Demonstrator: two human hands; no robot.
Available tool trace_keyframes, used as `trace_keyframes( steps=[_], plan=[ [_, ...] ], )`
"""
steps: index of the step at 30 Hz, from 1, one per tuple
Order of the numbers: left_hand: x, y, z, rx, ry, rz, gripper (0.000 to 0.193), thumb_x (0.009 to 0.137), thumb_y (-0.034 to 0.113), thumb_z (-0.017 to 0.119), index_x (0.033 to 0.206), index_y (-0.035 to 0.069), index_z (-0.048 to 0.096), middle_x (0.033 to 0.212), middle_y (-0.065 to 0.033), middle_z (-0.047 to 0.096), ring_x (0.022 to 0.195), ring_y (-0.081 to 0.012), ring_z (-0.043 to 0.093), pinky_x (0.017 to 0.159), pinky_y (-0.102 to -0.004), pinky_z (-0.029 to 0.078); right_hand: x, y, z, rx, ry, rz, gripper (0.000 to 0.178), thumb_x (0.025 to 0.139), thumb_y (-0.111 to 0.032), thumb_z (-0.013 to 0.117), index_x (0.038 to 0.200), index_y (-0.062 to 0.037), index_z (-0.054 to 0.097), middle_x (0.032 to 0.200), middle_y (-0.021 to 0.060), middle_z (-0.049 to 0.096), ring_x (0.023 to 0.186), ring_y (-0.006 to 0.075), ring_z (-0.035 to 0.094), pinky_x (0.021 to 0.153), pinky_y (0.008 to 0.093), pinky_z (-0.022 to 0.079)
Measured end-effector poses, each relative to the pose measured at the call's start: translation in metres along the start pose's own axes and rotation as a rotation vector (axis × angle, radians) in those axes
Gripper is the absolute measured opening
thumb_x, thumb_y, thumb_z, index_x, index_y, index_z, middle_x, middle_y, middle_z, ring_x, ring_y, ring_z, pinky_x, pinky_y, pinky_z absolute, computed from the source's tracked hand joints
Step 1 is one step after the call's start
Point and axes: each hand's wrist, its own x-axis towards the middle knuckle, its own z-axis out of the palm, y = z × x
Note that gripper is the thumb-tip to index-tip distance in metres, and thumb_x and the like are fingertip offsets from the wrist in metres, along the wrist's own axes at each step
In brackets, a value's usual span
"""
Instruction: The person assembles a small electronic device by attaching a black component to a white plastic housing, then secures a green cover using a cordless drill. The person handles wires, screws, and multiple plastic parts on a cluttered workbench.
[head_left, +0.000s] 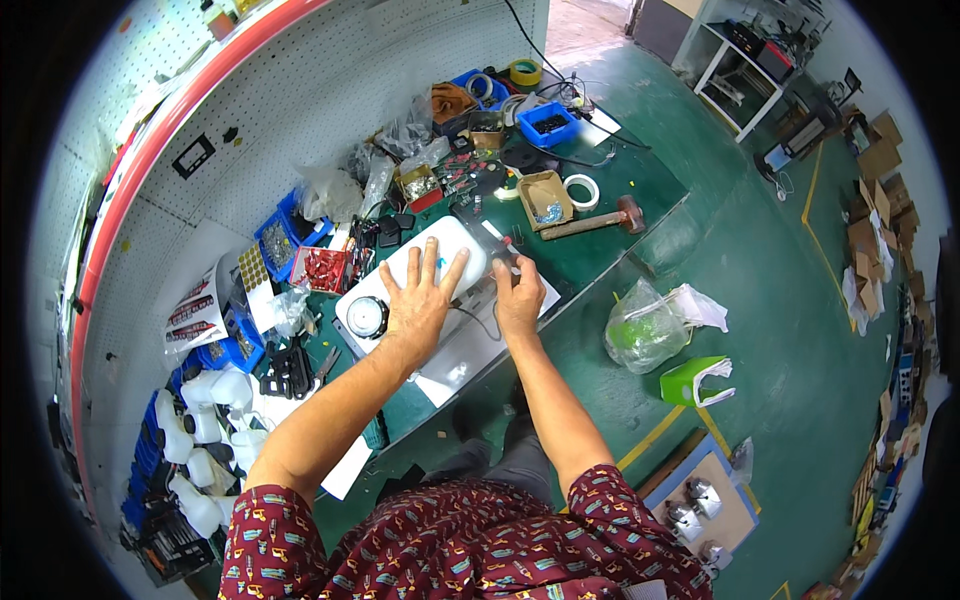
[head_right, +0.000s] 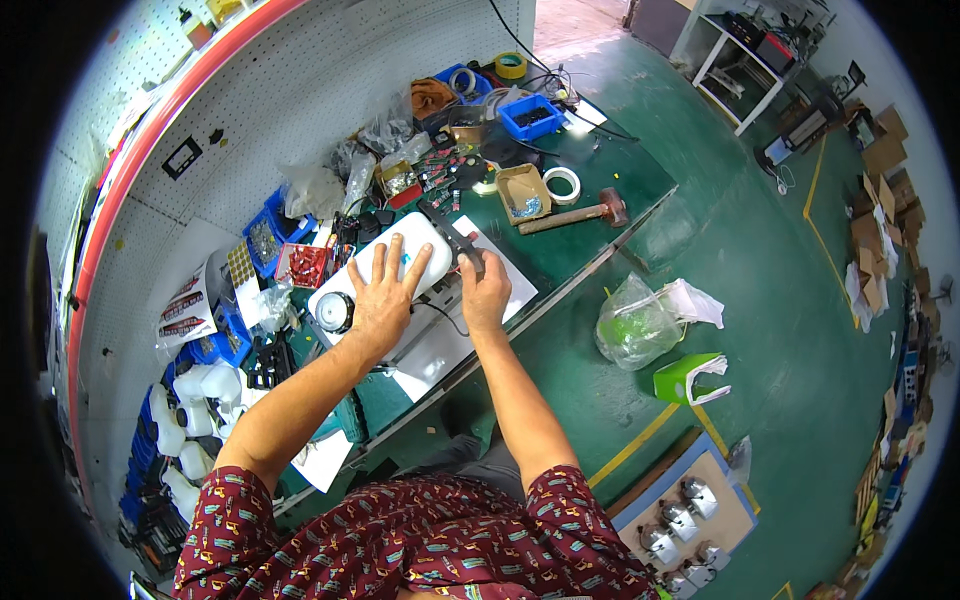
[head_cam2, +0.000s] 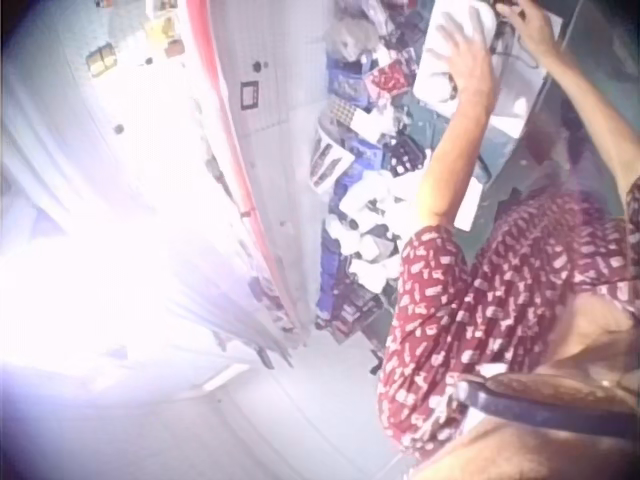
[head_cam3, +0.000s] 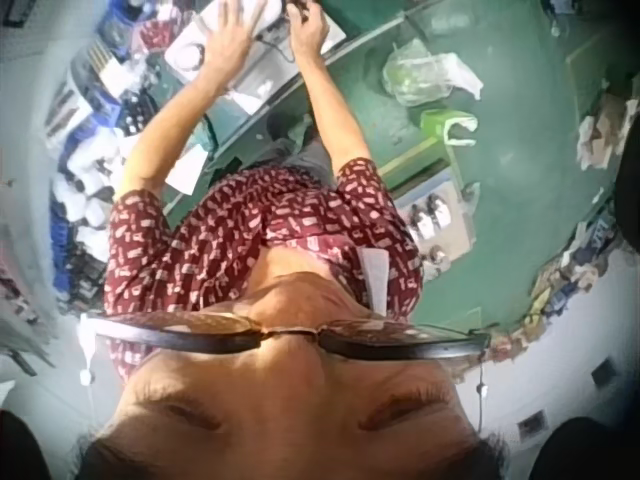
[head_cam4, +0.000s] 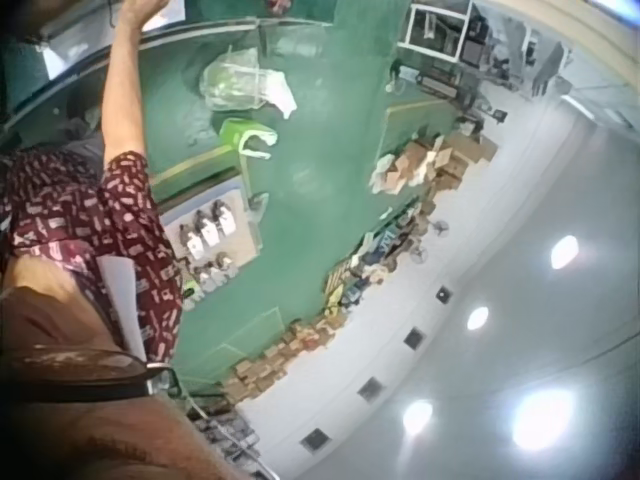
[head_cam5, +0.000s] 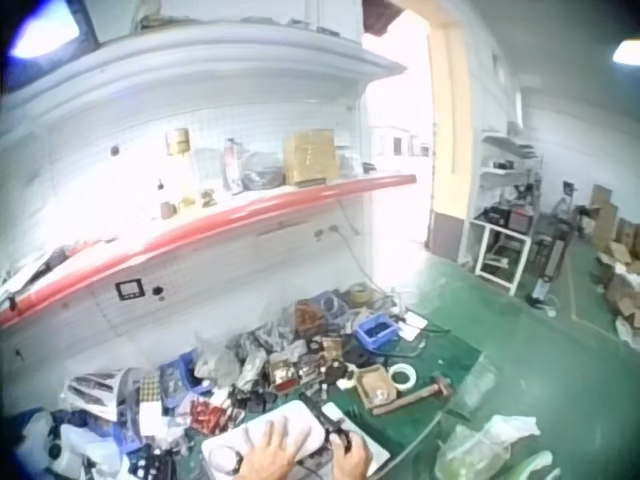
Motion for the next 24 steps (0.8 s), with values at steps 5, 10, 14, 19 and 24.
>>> trace_keyframes(
  steps=[5, 10, 14, 19, 24],
  plan=[
    [0.001, -0.002, 0.011, -0.005, 0.046, -0.001, 0.102, 0.078, -0.004, 0.070, 0.164, 0.031, 0.026, 0.166, -0.0234, 0.024, 0.151, -0.0447, 0.029, 0.111, -0.0784, 0.023, 0.000, -0.018, -0.014, 0.211, -0.146, 0.116, 0.032, 0.093, -0.015, 0.075, 0.116, 0.0052, 0.065, 0.104, 0.0184, 0.071, 0.082, 0.0277, 0.072, 0.073, 0.0368, 0.056],
    [0.001, -0.001, 0.011, 0.002, 0.009, -0.007, 0.102, 0.080, -0.003, 0.069, 0.164, 0.031, 0.024, 0.167, -0.0231, 0.023, 0.151, -0.0442, 0.028, 0.111, -0.0786, 0.023, 0.006, -0.034, -0.001, -0.229, -0.054, 0.121, 0.028, 0.088, -0.016, 0.075, 0.106, -0.0019, 0.060, 0.103, 0.0185, 0.067, 0.099, 0.0425, 0.064, 0.085, 0.0530, 0.050],
    [0.003, 0.000, 0.004, 0.045, -0.050, -0.012, 0.098, 0.086, 0.001, 0.069, 0.165, 0.031, 0.020, 0.167, -0.0232, 0.022, 0.151, -0.0437, 0.029, 0.111, -0.0790, 0.023, 0.008, -0.039, 0.004, -0.282, 0.009, 0.183, 0.027, 0.086, -0.019, 0.074, 0.101, 0.0001, 0.061, 0.102, 0.0201, 0.070, 0.096, 0.0421, 0.066, 0.082, 0.0513, 0.051],
    [0.009, 0.004, -0.004, 0.044, -0.039, 0.006, 0.107, 0.079, 0.005, 0.077, 0.166, 0.030, 0.019, 0.167, -0.0231, 0.022, 0.150, -0.0437, 0.029, 0.111, -0.0789, 0.024, 0.018, -0.001, 0.011, -0.206, 0.135, -0.021, 0.034, 0.084, -0.021, 0.080, 0.104, 0.0004, 0.062, 0.101, 0.0176, 0.070, 0.089, 0.0352, 0.068, 0.078, 0.0438, 0.054],
    [0.002, -0.003, 0.006, 0.028, -0.034, -0.021, 0.119, 0.068, 0.004, 0.084, 0.165, 0.029, 0.020, 0.166, -0.0232, 0.022, 0.151, -0.0448, 0.027, 0.112, -0.0783, 0.024, 0.003, 0.009, -0.037, 0.301, -0.084, 0.208, 0.046, 0.094, -0.022, 0.071, 0.133, 0.0012, 0.060, 0.107, 0.0143, 0.073, 0.082, 0.0166, 0.069, 0.075, 0.0317, 0.056]
  ],
)
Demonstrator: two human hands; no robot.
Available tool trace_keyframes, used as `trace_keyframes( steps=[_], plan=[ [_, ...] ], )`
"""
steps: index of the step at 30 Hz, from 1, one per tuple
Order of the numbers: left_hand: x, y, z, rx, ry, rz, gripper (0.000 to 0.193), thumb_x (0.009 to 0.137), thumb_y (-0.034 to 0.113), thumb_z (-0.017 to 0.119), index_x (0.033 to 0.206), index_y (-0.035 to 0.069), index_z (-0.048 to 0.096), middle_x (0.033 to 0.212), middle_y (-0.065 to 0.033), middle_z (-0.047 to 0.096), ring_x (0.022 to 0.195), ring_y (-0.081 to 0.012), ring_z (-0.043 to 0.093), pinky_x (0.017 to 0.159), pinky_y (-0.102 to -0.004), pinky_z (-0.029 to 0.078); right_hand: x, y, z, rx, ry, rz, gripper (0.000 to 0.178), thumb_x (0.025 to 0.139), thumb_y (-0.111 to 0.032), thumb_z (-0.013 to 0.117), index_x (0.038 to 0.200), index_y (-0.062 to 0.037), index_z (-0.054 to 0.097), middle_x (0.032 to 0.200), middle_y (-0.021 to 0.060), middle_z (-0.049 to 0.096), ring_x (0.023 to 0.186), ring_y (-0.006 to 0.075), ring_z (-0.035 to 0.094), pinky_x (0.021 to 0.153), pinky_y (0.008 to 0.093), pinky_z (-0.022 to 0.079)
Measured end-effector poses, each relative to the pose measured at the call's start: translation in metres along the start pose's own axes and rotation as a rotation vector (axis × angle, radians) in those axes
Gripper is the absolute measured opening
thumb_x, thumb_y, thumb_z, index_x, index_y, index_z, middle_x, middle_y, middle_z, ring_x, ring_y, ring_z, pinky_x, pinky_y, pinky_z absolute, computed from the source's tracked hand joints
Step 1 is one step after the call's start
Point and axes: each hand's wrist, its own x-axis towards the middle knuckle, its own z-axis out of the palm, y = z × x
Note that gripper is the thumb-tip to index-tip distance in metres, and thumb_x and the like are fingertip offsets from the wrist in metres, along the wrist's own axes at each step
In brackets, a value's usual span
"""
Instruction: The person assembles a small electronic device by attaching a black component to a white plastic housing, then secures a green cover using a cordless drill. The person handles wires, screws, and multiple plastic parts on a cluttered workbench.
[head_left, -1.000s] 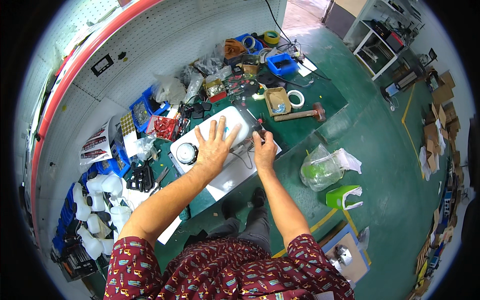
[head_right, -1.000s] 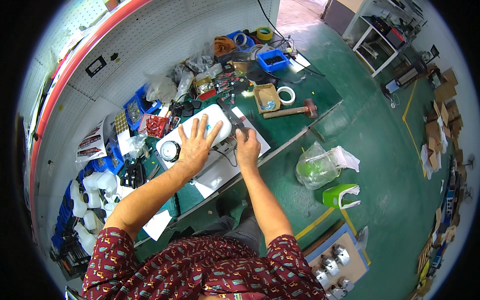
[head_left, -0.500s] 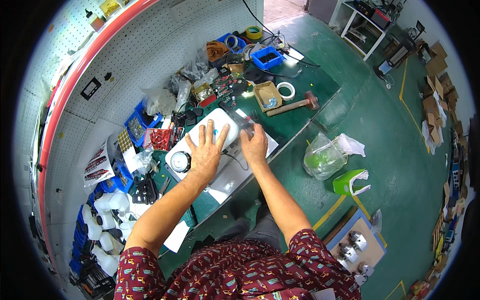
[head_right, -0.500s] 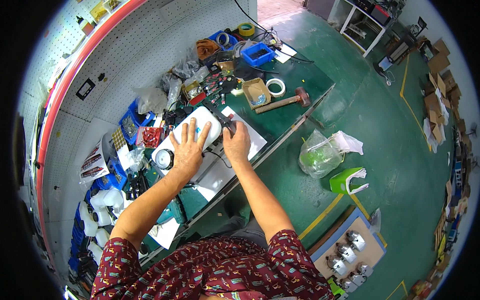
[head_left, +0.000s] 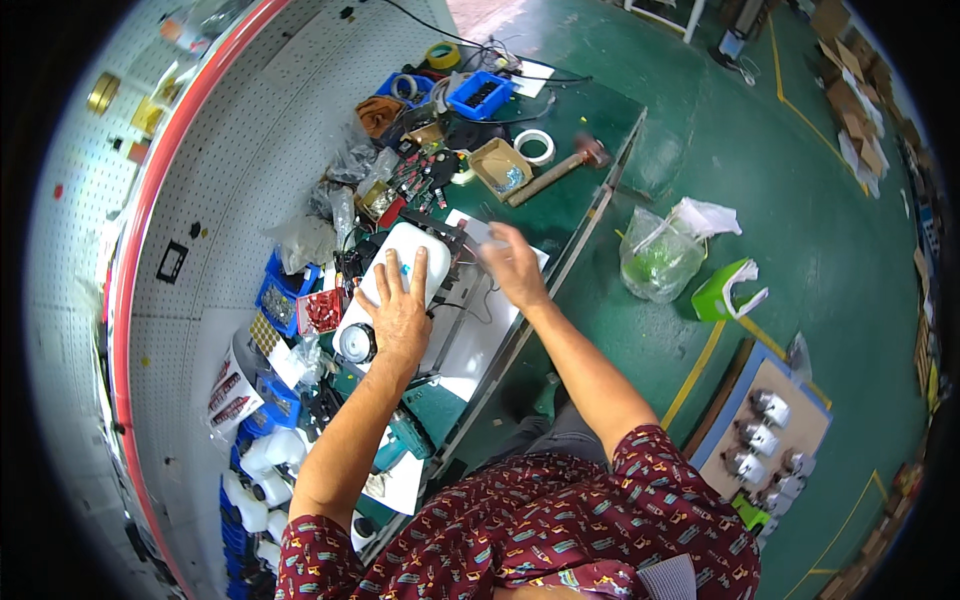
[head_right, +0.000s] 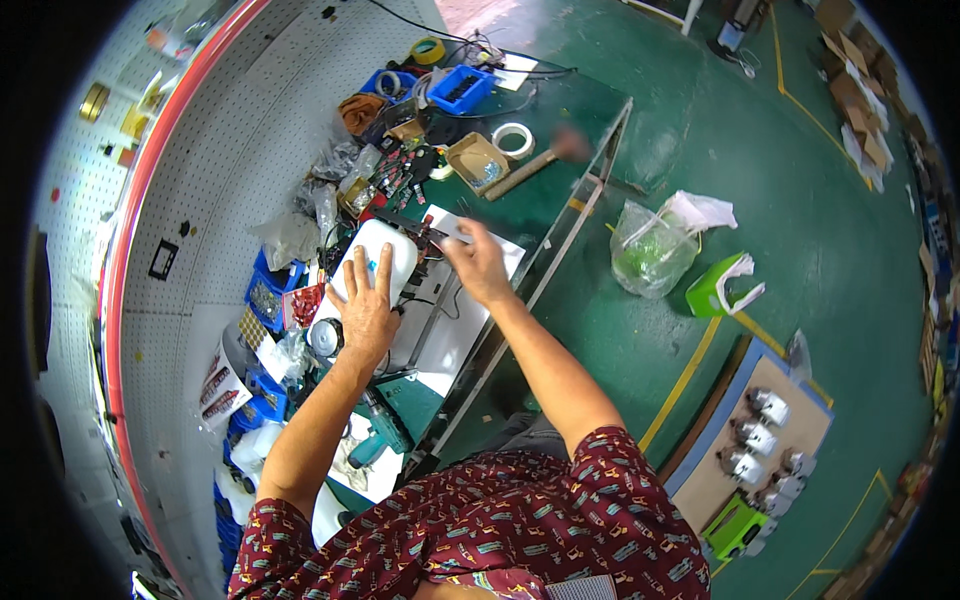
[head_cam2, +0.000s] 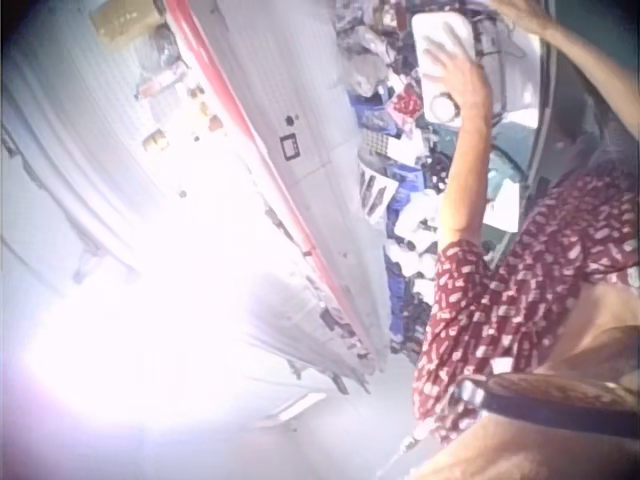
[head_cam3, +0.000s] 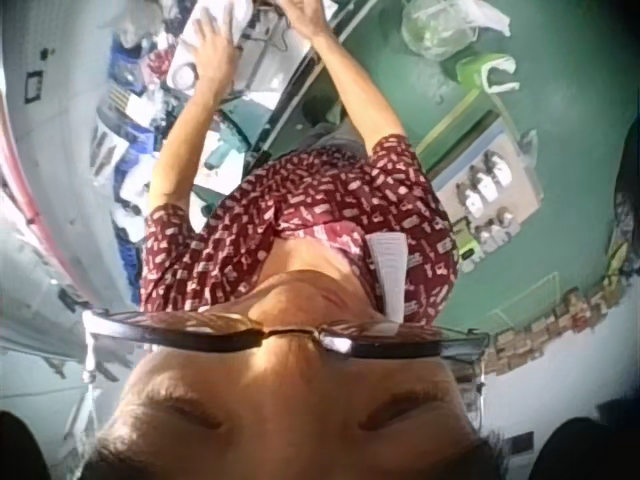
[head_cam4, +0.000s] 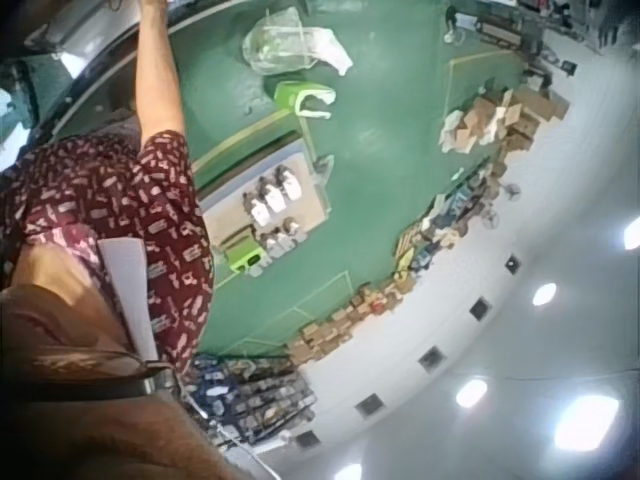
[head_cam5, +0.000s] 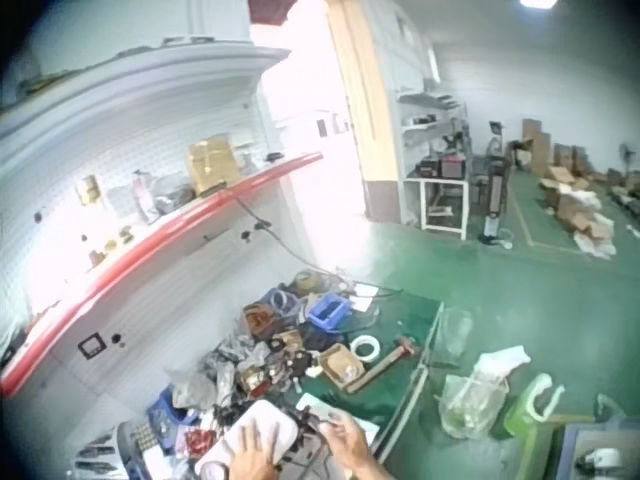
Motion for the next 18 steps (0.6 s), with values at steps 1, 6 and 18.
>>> trace_keyframes(
  steps=[1, 6, 18],
  plan=[
    [0.000, 0.001, -0.002, -0.018, 0.000, -0.003, 0.121, 0.066, 0.003, 0.085, 0.165, 0.029, 0.021, 0.166, -0.0228, 0.021, 0.151, -0.0448, 0.026, 0.112, -0.0782, 0.024, 0.000, 0.010, -0.011, 0.075, 0.077, 0.009, 0.044, 0.096, -0.022, 0.068, 0.133, 0.0008, 0.061, 0.105, 0.0138, 0.074, 0.080, 0.0154, 0.069, 0.073, 0.0307, 0.056],
    [0.005, 0.011, -0.013, -0.021, -0.041, 0.002, 0.123, 0.066, 0.007, 0.088, 0.166, 0.027, 0.019, 0.167, -0.0227, 0.019, 0.153, -0.0459, 0.023, 0.114, -0.0760, 0.023, -0.027, 0.097, -0.037, 0.002, 0.081, 0.205, 0.043, 0.090, -0.010, 0.060, 0.131, -0.0021, 0.066, 0.116, 0.0147, 0.074, 0.091, 0.0187, 0.071, 0.083, 0.0332, 0.056],
    [0.004, 0.006, -0.007, -0.012, -0.029, -0.003, 0.122, 0.066, 0.003, 0.082, 0.166, 0.027, 0.017, 0.168, -0.0233, 0.018, 0.153, -0.0466, 0.023, 0.113, -0.0777, 0.022, -0.043, 0.121, 0.061, 0.066, 0.394, 0.222, 0.017, 0.087, -0.003, 0.072, 0.103, 0.0022, 0.075, 0.087, 0.0152, 0.075, 0.079, 0.0217, 0.073, 0.075, 0.0329, 0.056]
  ],
)
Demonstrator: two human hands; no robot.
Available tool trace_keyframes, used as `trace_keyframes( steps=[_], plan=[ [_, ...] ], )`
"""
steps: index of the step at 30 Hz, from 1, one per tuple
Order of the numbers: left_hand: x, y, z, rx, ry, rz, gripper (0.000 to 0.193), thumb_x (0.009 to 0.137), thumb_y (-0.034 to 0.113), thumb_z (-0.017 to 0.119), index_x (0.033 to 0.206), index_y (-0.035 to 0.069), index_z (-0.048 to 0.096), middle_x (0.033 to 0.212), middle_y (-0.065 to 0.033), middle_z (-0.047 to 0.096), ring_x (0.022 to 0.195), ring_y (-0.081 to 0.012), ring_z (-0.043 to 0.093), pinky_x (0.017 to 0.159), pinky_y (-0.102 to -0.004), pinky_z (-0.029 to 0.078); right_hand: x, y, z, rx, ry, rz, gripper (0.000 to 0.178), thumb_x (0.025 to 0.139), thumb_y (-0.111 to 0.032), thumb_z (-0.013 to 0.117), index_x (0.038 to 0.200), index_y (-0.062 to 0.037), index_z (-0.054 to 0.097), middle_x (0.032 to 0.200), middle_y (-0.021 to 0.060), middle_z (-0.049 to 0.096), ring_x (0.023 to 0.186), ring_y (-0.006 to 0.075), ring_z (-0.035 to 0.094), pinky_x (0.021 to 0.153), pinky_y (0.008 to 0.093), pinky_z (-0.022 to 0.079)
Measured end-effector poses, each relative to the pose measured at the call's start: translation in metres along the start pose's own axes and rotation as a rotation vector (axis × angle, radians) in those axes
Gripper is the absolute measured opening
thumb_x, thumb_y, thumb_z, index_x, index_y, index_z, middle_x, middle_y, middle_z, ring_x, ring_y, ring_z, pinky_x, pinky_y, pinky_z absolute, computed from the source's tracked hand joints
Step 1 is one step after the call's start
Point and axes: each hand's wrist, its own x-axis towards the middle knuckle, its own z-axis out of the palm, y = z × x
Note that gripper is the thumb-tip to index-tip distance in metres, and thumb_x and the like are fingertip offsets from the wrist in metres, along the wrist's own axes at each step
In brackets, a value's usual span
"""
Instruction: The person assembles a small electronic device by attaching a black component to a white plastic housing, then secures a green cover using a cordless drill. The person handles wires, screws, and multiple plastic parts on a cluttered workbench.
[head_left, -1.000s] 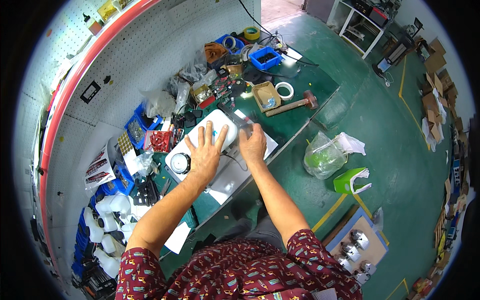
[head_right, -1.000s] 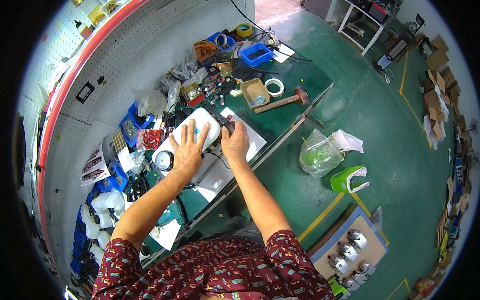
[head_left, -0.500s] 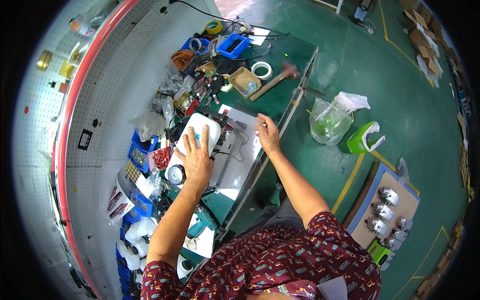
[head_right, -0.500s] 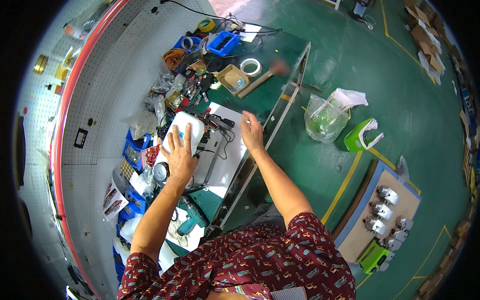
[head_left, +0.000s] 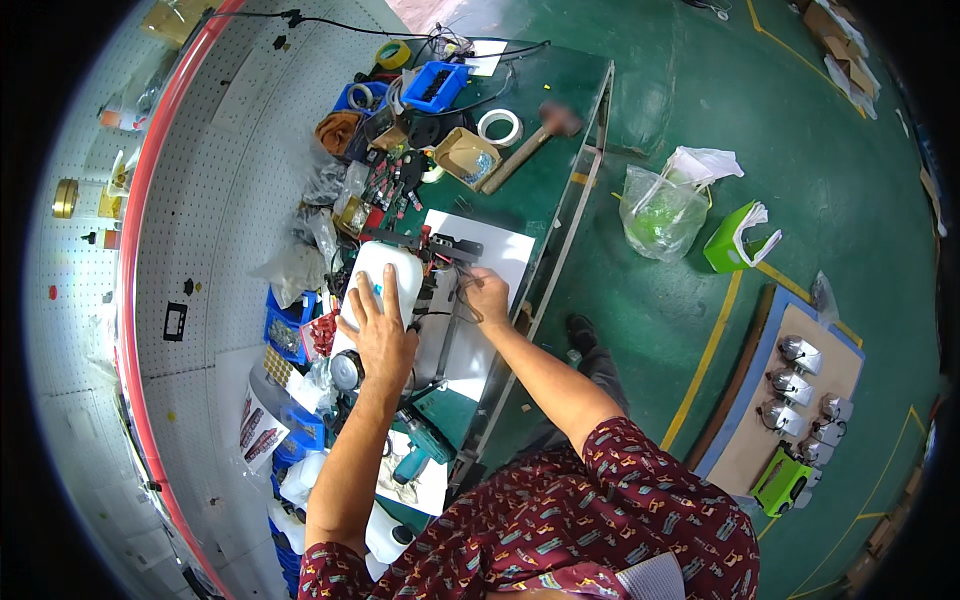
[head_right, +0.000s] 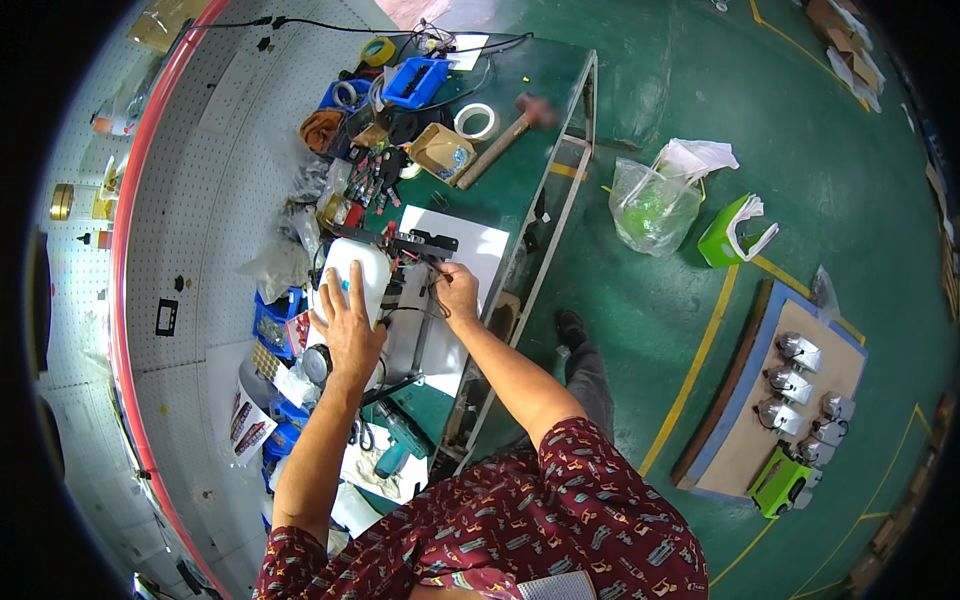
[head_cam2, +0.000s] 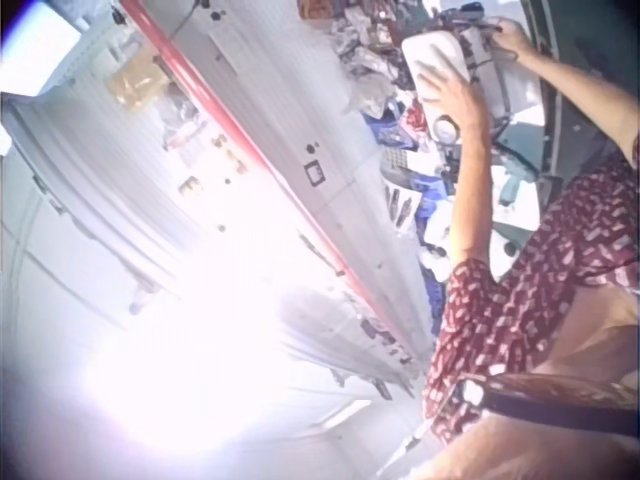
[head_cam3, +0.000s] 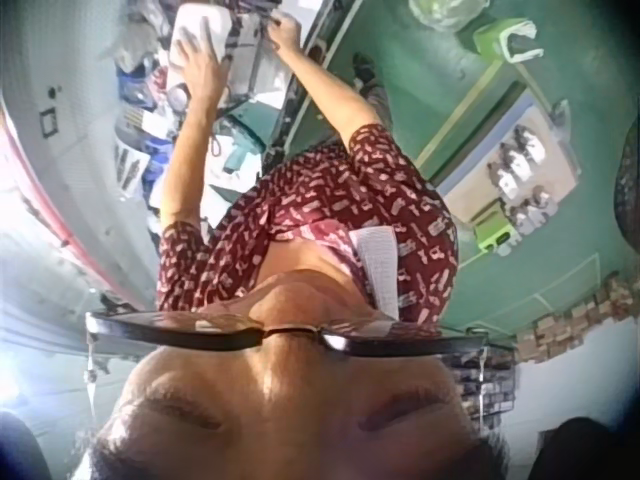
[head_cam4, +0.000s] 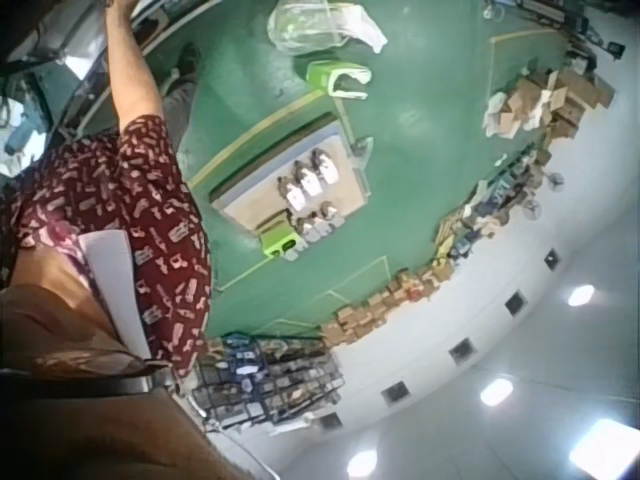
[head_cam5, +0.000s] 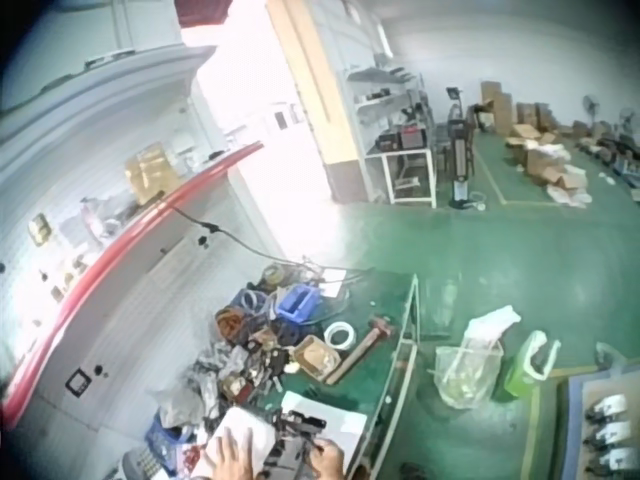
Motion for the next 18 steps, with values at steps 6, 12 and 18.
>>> trace_keyframes(
  steps=[6, 12, 18],
  plan=[
    [-0.001, 0.000, 0.004, -0.011, 0.043, 0.016, 0.119, 0.066, 0.002, 0.080, 0.166, 0.026, 0.020, 0.167, -0.0243, 0.021, 0.152, -0.0468, 0.024, 0.112, -0.0788, 0.023, 0.022, -0.018, -0.005, -0.083, -0.010, -0.120, 0.011, 0.083, 0.005, 0.075, 0.087, 0.0024, 0.066, 0.080, 0.0115, 0.073, 0.074, 0.0157, 0.068, 0.069, 0.0307, 0.053],
    [-0.001, -0.001, 0.004, 0.034, 0.033, 0.008, 0.125, 0.064, 0.005, 0.090, 0.166, 0.025, 0.019, 0.166, -0.0229, 0.020, 0.152, -0.0455, 0.025, 0.113, -0.0760, 0.024, 0.020, -0.028, -0.032, 0.060, -0.246, 0.182, 0.019, 0.086, 0.008, 0.059, 0.102, 0.0014, 0.068, 0.098, 0.0090, 0.073, 0.087, 0.0147, 0.066, 0.077, 0.0286, 0.053],
    [-0.001, -0.006, 0.013, 0.030, 0.062, 0.005, 0.124, 0.065, 0.006, 0.089, 0.165, 0.028, 0.020, 0.166, -0.0236, 0.021, 0.151, -0.0447, 0.027, 0.113, -0.0766, 0.024, -0.033, -0.036, -0.061, -0.071, -0.451, 0.017, 0.059, 0.079, 0.009, 0.051, 0.136, -0.0069, 0.055, 0.142, 0.0146, 0.056, 0.130, 0.0284, 0.057, 0.097, 0.0340, 0.051]
  ],
)
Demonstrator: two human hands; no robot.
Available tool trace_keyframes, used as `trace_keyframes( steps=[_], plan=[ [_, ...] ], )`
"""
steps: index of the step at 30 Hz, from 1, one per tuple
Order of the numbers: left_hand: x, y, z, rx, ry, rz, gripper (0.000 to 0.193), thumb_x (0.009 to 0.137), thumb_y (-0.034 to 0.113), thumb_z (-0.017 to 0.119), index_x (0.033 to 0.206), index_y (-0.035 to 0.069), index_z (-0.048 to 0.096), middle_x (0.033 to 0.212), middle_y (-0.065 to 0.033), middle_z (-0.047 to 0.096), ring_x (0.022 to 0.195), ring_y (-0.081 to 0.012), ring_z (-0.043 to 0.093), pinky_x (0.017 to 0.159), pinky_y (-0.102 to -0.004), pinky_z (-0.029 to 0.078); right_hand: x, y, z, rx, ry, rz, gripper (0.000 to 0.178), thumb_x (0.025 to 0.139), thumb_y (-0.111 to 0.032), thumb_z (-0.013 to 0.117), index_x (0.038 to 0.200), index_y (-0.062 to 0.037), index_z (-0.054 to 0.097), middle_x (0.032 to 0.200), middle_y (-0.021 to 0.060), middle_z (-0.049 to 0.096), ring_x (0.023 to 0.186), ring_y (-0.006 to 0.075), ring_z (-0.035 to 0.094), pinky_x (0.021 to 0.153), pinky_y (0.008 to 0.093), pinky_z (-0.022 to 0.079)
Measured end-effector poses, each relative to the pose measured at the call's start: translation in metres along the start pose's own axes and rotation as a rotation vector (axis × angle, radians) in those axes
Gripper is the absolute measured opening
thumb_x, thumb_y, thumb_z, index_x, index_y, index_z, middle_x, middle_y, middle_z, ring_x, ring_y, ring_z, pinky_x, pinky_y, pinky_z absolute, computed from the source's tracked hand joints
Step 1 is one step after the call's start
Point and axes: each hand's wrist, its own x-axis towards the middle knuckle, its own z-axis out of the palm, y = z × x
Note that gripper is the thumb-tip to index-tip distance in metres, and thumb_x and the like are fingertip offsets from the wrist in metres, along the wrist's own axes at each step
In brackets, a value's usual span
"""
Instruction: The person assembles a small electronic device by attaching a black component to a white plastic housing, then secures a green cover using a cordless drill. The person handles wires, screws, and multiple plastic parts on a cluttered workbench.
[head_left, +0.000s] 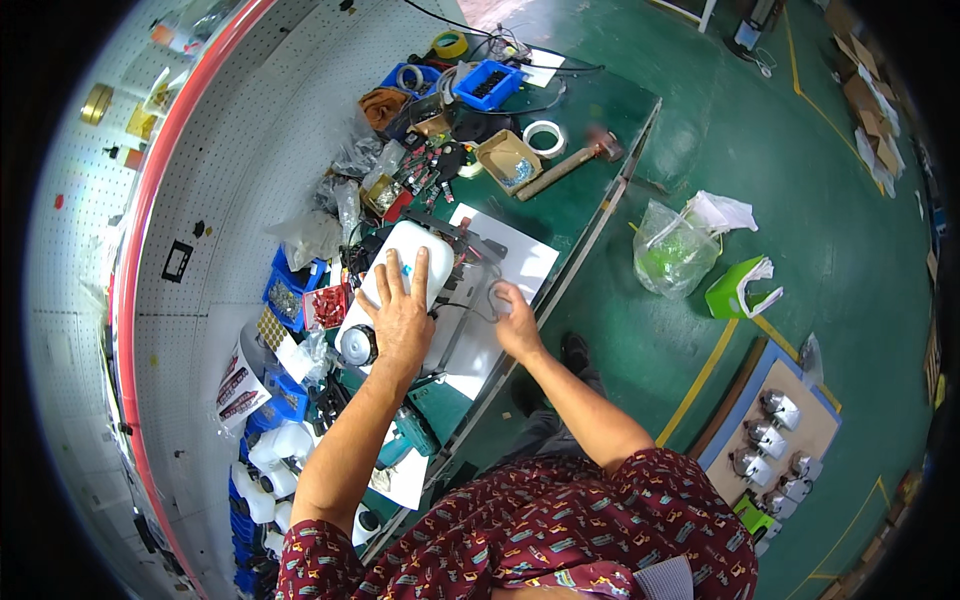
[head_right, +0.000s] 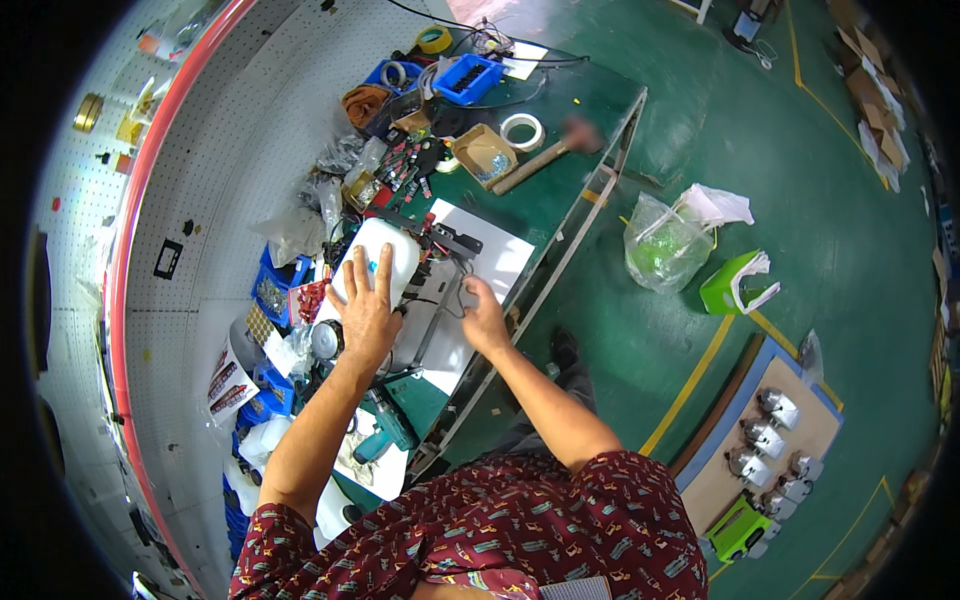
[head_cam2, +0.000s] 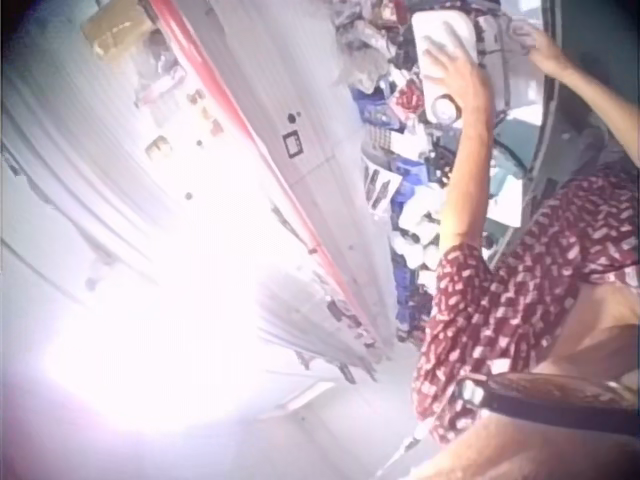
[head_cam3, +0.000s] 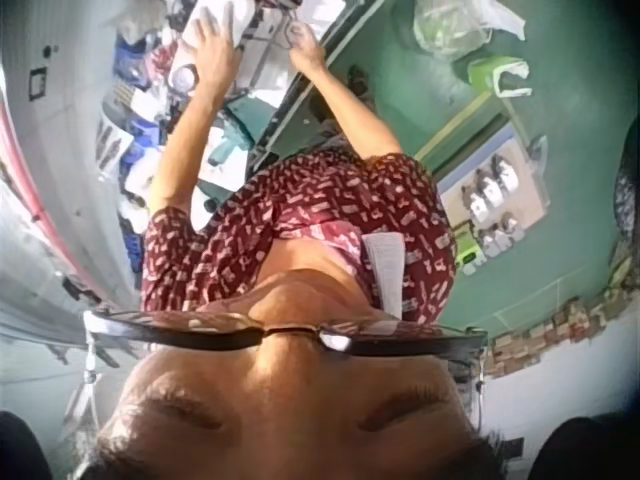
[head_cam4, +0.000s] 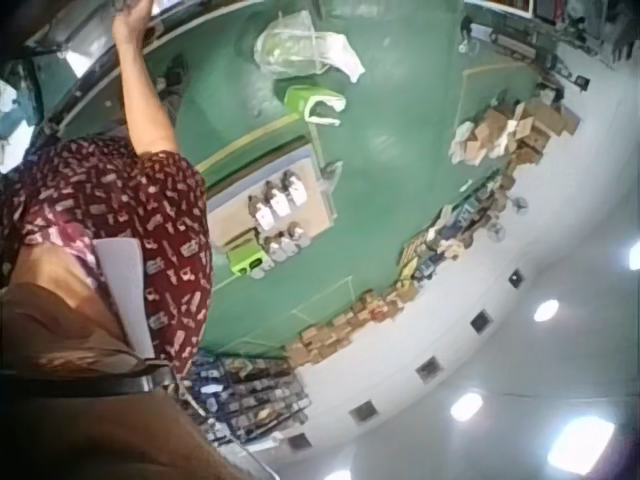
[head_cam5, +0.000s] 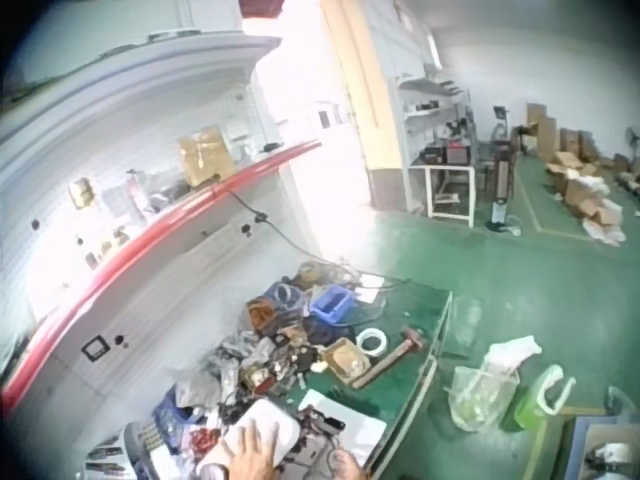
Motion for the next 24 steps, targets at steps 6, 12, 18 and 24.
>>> trace_keyframes(
  steps=[6, 12, 18, 24],
  plan=[
    [0.000, 0.000, -0.004, -0.062, 0.029, 0.025, 0.112, 0.070, -0.003, 0.076, 0.164, 0.029, 0.024, 0.166, -0.0241, 0.022, 0.152, -0.0449, 0.027, 0.112, -0.0780, 0.022, 0.002, -0.016, 0.002, -0.011, 0.004, -0.109, 0.028, 0.088, -0.005, 0.081, 0.107, -0.0025, 0.062, 0.125, 0.0096, 0.051, 0.117, 0.0199, 0.057, 0.093, 0.0306, 0.057],
    [0.000, 0.000, -0.009, -0.025, 0.007, 0.015, 0.107, 0.076, 0.001, 0.076, 0.165, 0.029, 0.023, 0.166, -0.0236, 0.023, 0.150, -0.0445, 0.029, 0.111, -0.0788, 0.025, 0.006, -0.041, -0.026, -0.247, 0.072, -0.265, 0.031, 0.080, -0.004, 0.085, 0.102, -0.0030, 0.063, 0.114, 0.0073, 0.053, 0.095, 0.0167, 0.063, 0.069, 0.0292, 0.056],
    [-0.001, 0.002, -0.013, -0.010, -0.015, 0.017, 0.107, 0.077, 0.003, 0.077, 0.165, 0.028, 0.022, 0.166, -0.0235, 0.024, 0.150, -0.0445, 0.030, 0.110, -0.0793, 0.026, 0.007, -0.083, -0.007, -0.240, 0.158, -0.044, 0.041, 0.084, -0.012, 0.081, 0.122, 0.0012, 0.069, 0.101, 0.0095, 0.072, 0.080, 0.0158, 0.068, 0.072, 0.0299, 0.055],
    [-0.002, 0.001, -0.012, 0.007, 0.000, 0.030, 0.107, 0.078, 0.004, 0.077, 0.165, 0.027, 0.020, 0.165, -0.0241, 0.024, 0.150, -0.0445, 0.029, 0.109, -0.0796, 0.026, 0.030, -0.067, -0.028, -0.060, -0.122, 0.010, 0.040, 0.088, -0.016, 0.079, 0.122, 0.0023, 0.069, 0.087, 0.0051, 0.074, 0.075, 0.0104, 0.064, 0.068, 0.0270, 0.051]
  ],
)
